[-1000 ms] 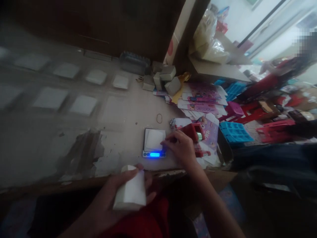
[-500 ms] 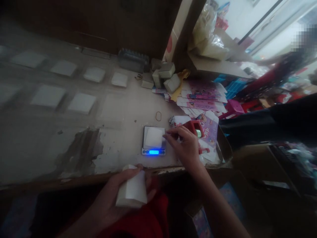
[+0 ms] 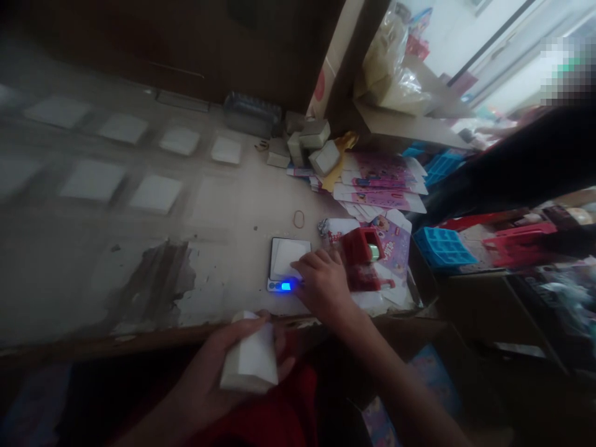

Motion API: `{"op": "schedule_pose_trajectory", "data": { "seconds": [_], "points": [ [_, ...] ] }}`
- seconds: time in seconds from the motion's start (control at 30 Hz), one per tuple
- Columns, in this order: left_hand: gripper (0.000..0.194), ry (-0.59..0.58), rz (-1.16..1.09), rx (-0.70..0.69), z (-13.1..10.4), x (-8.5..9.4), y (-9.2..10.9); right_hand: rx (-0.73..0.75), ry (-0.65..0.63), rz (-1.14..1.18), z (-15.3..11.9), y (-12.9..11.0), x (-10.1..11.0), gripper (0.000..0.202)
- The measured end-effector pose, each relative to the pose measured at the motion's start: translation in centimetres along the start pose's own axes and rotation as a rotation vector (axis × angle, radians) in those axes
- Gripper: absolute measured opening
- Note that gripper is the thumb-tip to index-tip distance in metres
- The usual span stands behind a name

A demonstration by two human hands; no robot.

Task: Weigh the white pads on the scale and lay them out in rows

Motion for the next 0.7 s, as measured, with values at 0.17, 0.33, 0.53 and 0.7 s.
{"op": "schedule_pose_trajectory", "data": {
  "seconds": [0.17,0.33,0.53,0.7],
  "points": [
    [0.028,-0.053,-0.002,-0.016,-0.1,-0.1,0.7,0.032,-0.110,-0.096,0.8,-0.9,-1.3,0.013],
    [0.027,-0.105,-0.018,-0.029,-0.2,-0.3,1.5,0.047,-0.218,-0.152,1.5,-1.5,-2.1,0.004],
    [0.038,-0.111,-0.007,-0.018,-0.7,-0.2,1.4,0.037,-0.106,-0.231,1.5,-1.7,-3.0,0.029],
    [0.051,-0.077,-0.027,-0.028,-1.1,0.0,1.7,-0.016,0.080,-0.064,1.4,0.5,-4.1,0.023]
  ]
}}
Point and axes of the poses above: each hand's wrist, its own z-axis towards the middle knuckle, its own x-axis out of the back of the hand, y = z × x, the point moved 5 cm from there along z, towards the middle knuckle, and after that the axes turned 5 degrees about -z, right-handed, at the moved point
